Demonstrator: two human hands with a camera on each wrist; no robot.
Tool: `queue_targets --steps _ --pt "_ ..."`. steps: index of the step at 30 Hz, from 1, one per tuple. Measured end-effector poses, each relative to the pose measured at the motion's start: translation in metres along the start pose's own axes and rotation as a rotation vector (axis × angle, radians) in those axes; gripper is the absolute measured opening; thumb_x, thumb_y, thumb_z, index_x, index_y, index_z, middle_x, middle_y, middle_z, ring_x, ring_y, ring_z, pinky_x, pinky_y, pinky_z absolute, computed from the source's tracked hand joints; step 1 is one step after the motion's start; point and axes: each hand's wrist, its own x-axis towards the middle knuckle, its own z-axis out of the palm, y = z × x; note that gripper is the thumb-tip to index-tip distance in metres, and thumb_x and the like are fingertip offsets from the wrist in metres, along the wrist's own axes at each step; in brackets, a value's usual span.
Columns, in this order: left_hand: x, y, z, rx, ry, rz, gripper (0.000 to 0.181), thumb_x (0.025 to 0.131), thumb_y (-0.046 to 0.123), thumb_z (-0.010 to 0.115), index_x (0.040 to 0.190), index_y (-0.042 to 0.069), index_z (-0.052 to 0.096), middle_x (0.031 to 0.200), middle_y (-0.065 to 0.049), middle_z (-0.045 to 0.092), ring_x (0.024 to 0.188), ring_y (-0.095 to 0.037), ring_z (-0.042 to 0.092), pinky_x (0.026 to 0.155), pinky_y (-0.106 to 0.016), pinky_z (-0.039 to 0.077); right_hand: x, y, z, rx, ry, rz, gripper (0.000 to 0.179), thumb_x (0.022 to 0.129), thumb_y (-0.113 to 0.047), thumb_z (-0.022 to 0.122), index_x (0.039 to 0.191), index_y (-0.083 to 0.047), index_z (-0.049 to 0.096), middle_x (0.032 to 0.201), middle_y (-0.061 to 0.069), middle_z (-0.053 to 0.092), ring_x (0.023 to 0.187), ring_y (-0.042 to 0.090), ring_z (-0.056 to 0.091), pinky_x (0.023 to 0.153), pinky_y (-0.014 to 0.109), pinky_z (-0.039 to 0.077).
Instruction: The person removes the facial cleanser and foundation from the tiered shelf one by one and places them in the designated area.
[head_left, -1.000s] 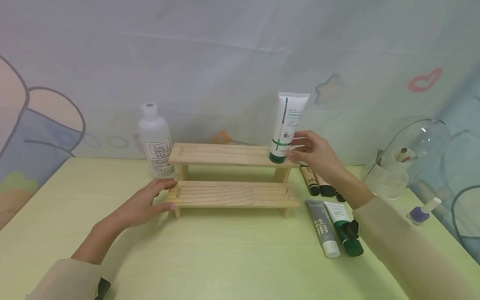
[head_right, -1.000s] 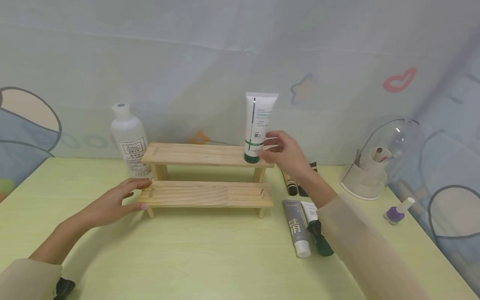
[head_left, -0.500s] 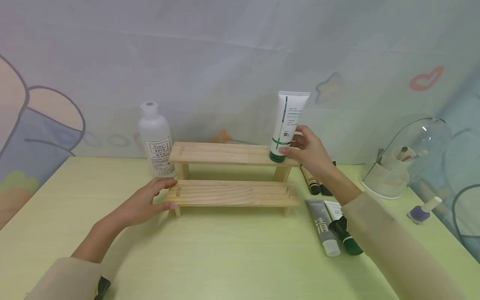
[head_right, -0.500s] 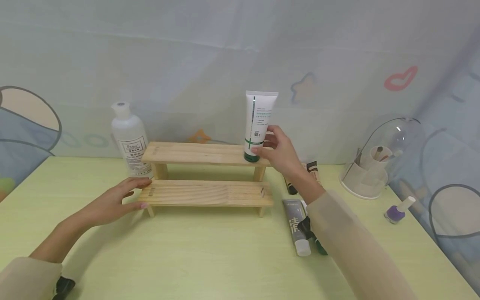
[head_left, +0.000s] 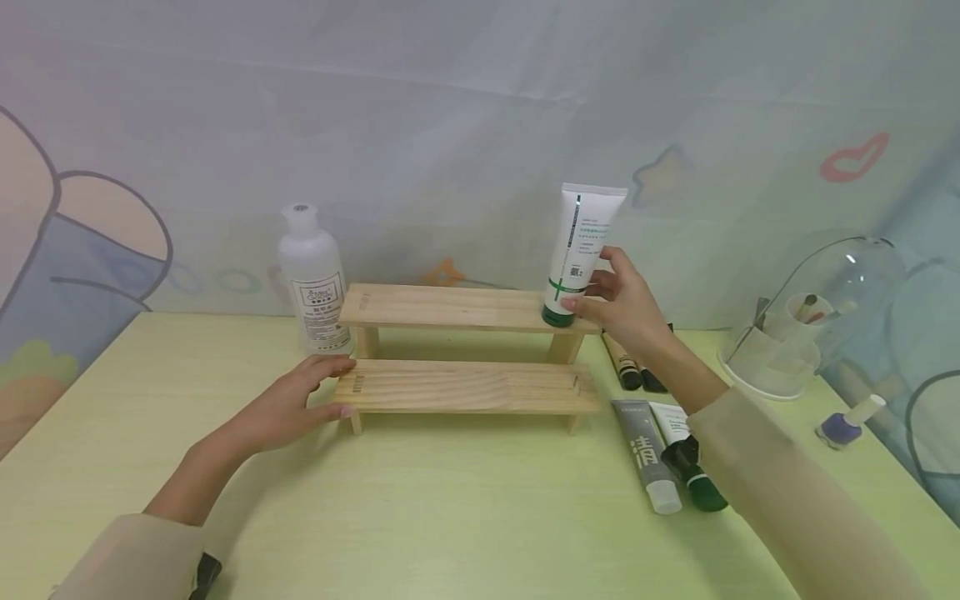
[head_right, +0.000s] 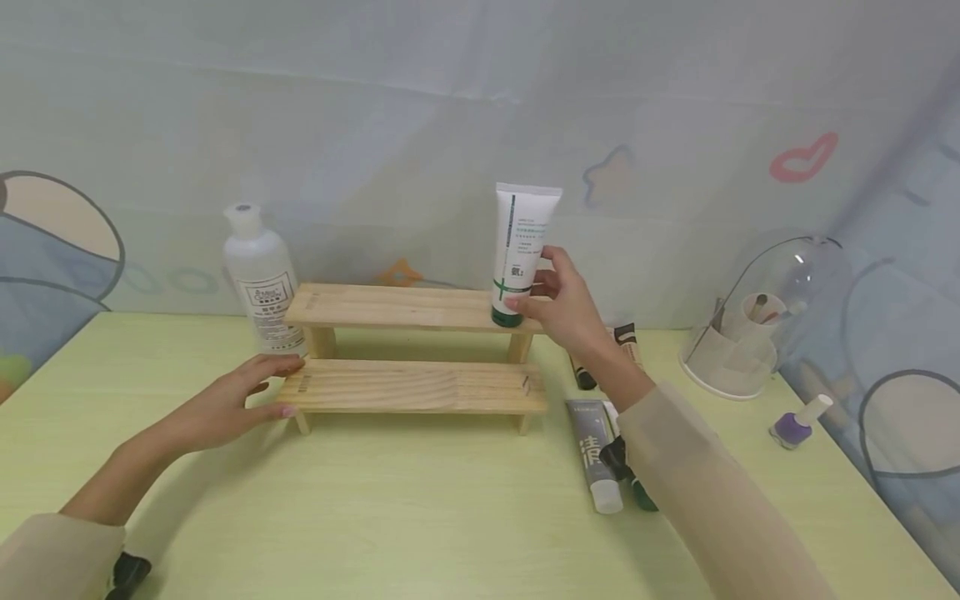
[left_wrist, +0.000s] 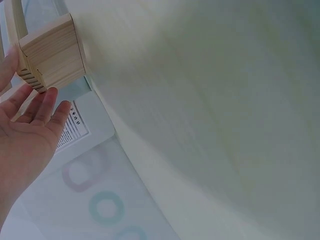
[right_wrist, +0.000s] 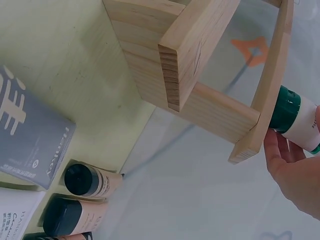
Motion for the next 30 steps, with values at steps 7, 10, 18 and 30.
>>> queue_targets --steps 7,10,18,30 --pt "0.0 -0.002 0.001 -0.003 0.006 0.008 0.057 0.088 0.021 0.063 0.132 -0.006 0.039 0.132 -0.025 0.037 0.119 -0.042 0.037 0.095 -0.059 0.03 -0.006 -0.001 -0.003 -0.003 0.002 0.0 0.07 0.082 -0.005 0.068 0.138 -0.013 0.027 0.122 0.017 0.052 0.103 0.026 0.052 0.086 0.039 0.045" --pt "0.001 -0.002 0.001 -0.001 0.007 0.009 0.057 0.088 0.021 0.063 0.132 -0.007 0.039 0.132 -0.025 0.037 0.118 -0.042 0.038 0.094 -0.059 0.031 -0.007 -0.001 -0.004 -0.009 0.005 -0.001 0.069 0.082 -0.004 0.068 0.137 -0.012 0.028 0.121 0.017 0.053 0.102 0.026 0.053 0.084 0.037 0.046" --pt "0.001 -0.002 0.001 0.006 0.009 0.006 0.058 0.088 0.021 0.063 0.132 -0.007 0.039 0.132 -0.025 0.037 0.118 -0.042 0.038 0.094 -0.059 0.031 -0.011 -0.003 -0.008 -0.041 0.025 -0.005 0.067 0.08 -0.004 0.069 0.134 -0.012 0.031 0.121 0.017 0.055 0.102 0.026 0.056 0.08 0.036 0.049" --pt "0.001 0.0 0.001 0.009 0.002 0.001 0.06 0.088 0.025 0.062 0.133 -0.005 0.038 0.133 -0.024 0.036 0.118 -0.042 0.038 0.093 -0.06 0.032 -0.023 -0.004 -0.019 -0.074 -0.025 -0.025 0.074 0.078 -0.008 0.072 0.137 -0.012 0.027 0.118 0.017 0.057 0.098 0.024 0.057 0.08 0.033 0.049"
